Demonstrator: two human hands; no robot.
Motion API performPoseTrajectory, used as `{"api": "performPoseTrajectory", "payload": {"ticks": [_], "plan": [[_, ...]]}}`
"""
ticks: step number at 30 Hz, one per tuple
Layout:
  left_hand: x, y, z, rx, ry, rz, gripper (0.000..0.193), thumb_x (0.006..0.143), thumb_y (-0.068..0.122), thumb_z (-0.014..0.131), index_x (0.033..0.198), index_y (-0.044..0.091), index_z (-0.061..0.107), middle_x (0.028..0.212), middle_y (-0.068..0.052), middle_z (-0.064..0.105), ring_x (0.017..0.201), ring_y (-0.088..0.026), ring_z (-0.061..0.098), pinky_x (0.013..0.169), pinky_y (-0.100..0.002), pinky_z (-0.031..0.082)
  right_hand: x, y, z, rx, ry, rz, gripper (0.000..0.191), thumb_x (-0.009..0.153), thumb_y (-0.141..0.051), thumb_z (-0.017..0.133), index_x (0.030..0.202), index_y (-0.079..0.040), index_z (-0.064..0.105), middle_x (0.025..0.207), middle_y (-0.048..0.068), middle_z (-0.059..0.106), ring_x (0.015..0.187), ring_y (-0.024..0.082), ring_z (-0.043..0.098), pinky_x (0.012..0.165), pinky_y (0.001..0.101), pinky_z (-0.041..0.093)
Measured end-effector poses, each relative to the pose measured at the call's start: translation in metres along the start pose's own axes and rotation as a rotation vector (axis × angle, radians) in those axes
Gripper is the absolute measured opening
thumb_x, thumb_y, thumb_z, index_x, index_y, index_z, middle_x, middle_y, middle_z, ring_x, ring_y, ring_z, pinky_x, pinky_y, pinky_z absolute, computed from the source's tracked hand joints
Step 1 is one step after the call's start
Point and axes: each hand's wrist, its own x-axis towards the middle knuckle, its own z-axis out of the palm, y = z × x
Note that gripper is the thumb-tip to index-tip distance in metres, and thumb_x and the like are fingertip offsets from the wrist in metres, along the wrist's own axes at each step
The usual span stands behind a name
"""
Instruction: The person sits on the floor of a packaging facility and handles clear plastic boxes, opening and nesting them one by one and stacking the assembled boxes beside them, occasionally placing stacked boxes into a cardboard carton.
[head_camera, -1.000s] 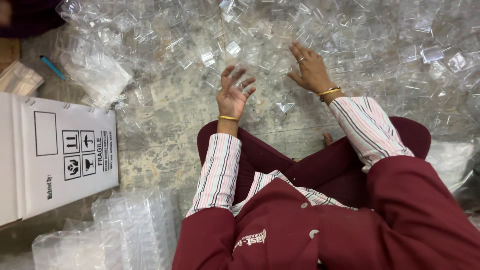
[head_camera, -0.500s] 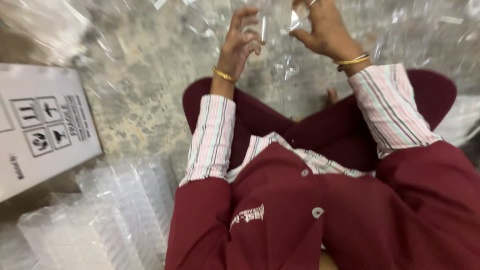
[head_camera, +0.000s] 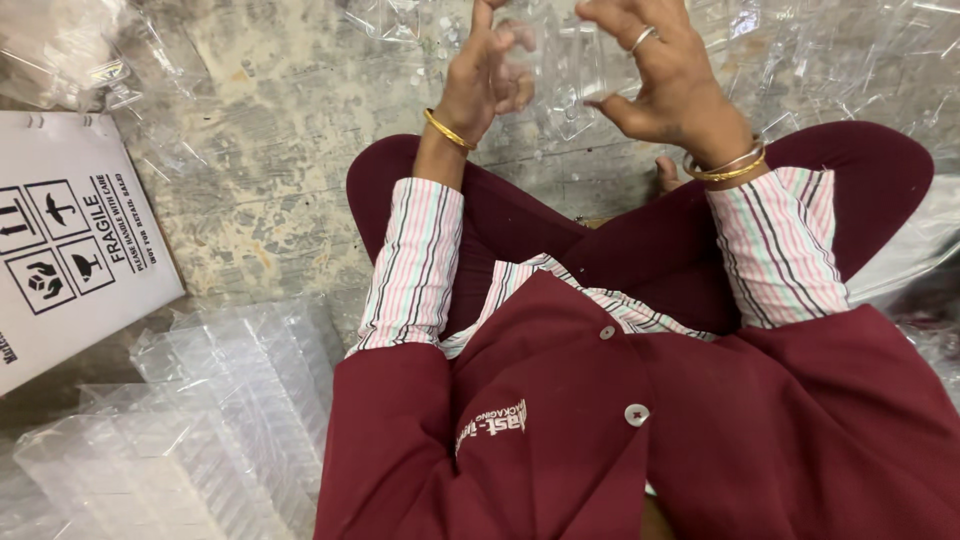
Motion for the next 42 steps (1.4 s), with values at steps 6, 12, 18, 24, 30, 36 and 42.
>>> {"api": "performPoseTrajectory", "payload": {"ticks": [6,12,18,24,30,36,42], "plan": [[-0.001,-0.037,0.022,0.691,0.06,0.379,0.057,0.104,0.034,0.054,0.154,0.016,0.034,0.111,-0.007,0.052,0.086,-0.013,0.056,0.083,-0.028,0.054,0.005,0.0,0.006,0.009,-0.217,0.057,0.11,0.085,-0.05,0.092,0.167,-0.007,0.033,0.129,0.012,0.062,0.113,0.033,0.057,0.101,0.0478,0.049],[0.007,-0.036,0.023,0.245,-0.177,0.248,0.054,0.1,0.028,0.052,0.15,0.01,0.039,0.134,-0.009,0.051,0.115,-0.017,0.057,0.099,-0.037,0.051,0.0,0.0,0.018,0.157,-0.036,0.177,0.121,0.086,-0.046,0.096,0.167,-0.003,0.017,0.151,0.022,0.051,0.112,0.028,0.063,0.095,0.0413,0.055],[0.011,-0.034,0.021,-0.492,-0.112,0.09,0.052,0.104,0.033,0.053,0.148,0.01,0.039,0.136,-0.018,0.056,0.112,-0.029,0.061,0.085,-0.042,0.057,0.009,0.008,0.024,0.218,0.343,0.05,0.122,0.081,-0.002,0.094,0.164,-0.025,0.009,0.155,0.028,0.04,0.138,0.047,0.048,0.118,0.0577,0.051],[0.019,-0.054,0.028,-0.341,-0.078,0.064,0.066,0.101,0.054,0.052,0.154,0.018,0.037,0.138,-0.017,0.057,0.113,-0.024,0.063,0.083,-0.04,0.06,0.003,0.014,0.04,1.274,0.27,0.383,0.11,0.102,-0.007,0.088,0.161,-0.013,-0.005,0.146,0.019,0.052,0.134,0.03,0.063,0.112,0.0444,0.055],[0.02,-0.089,0.034,1.537,-0.085,0.374,0.062,0.082,0.043,0.086,0.131,0.017,0.059,0.115,-0.017,0.053,0.097,-0.036,0.059,0.082,-0.047,0.053,-0.013,0.065,0.008,1.629,0.614,0.485,0.066,0.101,-0.024,0.077,0.147,0.002,0.036,0.132,0.014,0.054,0.113,0.027,0.063,0.099,0.0434,0.057],[0.026,-0.091,0.027,1.532,-0.089,0.286,0.035,0.081,0.016,0.079,0.114,0.017,0.069,0.12,-0.011,0.062,0.105,-0.035,0.061,0.091,-0.044,0.054,-0.007,0.048,-0.021,1.93,0.641,0.638,0.06,0.084,-0.024,0.071,0.133,-0.006,0.042,0.133,0.015,0.058,0.115,0.033,0.064,0.103,0.0528,0.06],[0.017,-0.002,-0.021,0.279,0.281,0.514,0.032,0.099,0.014,0.066,0.13,0.02,0.069,0.126,-0.006,0.072,0.092,-0.015,0.068,0.08,-0.034,0.06,0.017,0.002,-0.031,0.941,-0.093,0.653,0.084,0.092,-0.022,0.075,0.162,-0.008,0.032,0.136,0.021,0.054,0.121,0.035,0.058,0.105,0.0465,0.058]]}}
